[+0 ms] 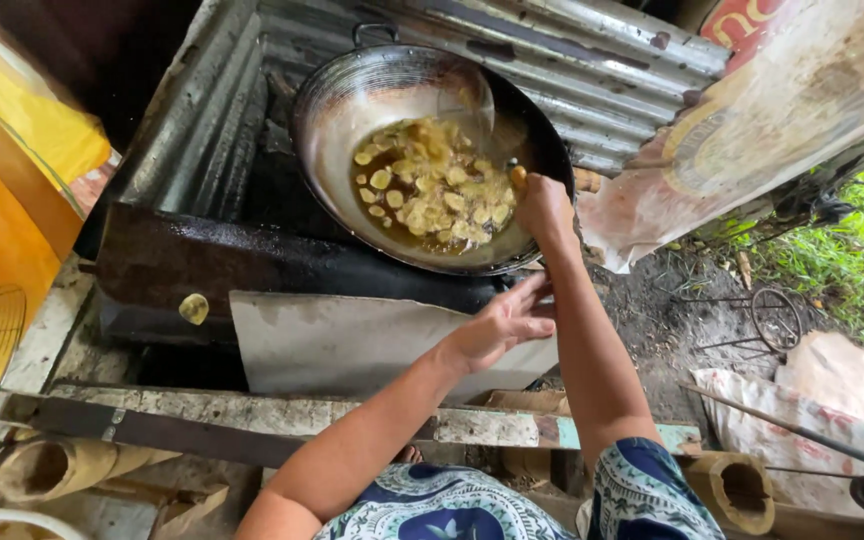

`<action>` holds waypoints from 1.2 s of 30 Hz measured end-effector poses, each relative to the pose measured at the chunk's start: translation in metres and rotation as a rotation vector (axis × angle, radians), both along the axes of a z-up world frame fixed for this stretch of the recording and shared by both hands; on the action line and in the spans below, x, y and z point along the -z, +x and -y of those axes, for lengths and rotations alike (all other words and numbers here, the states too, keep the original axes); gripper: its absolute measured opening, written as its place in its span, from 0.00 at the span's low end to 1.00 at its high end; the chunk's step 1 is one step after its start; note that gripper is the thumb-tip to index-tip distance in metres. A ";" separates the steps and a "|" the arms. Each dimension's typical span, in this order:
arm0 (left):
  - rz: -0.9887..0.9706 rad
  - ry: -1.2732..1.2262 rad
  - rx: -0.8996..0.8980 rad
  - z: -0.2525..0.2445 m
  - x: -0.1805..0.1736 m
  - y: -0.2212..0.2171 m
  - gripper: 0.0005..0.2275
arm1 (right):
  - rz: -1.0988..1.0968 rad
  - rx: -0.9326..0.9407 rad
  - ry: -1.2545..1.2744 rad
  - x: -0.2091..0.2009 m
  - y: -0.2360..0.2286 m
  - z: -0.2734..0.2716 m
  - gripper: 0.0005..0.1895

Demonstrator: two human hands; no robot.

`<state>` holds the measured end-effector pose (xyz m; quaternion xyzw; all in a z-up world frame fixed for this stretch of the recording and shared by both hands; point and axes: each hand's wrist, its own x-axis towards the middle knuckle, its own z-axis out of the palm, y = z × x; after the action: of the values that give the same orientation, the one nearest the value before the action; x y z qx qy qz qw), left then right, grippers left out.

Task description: The person stirs sliced bananas in a wok of hot oil using a small utensil before scooping the fried chips out with a large wire strainer and transferring them to a bowl.

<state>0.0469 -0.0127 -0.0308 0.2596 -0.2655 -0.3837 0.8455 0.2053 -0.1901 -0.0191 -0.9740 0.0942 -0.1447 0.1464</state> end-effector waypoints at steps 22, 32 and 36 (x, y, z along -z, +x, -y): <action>-0.043 -0.004 0.066 0.009 0.008 -0.029 0.38 | -0.079 -0.090 -0.184 0.001 -0.053 0.008 0.11; 0.031 -0.007 0.132 0.011 -0.016 -0.054 0.44 | -0.329 0.111 -0.086 -0.030 -0.066 0.036 0.14; 0.060 0.021 0.127 0.005 -0.013 -0.057 0.46 | -0.805 -0.027 0.229 -0.040 -0.065 0.048 0.14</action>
<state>-0.0105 -0.0179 -0.0179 0.2626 -0.3028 -0.4312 0.8083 0.1407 -0.2381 0.0204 -0.9315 0.1467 0.2609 0.2068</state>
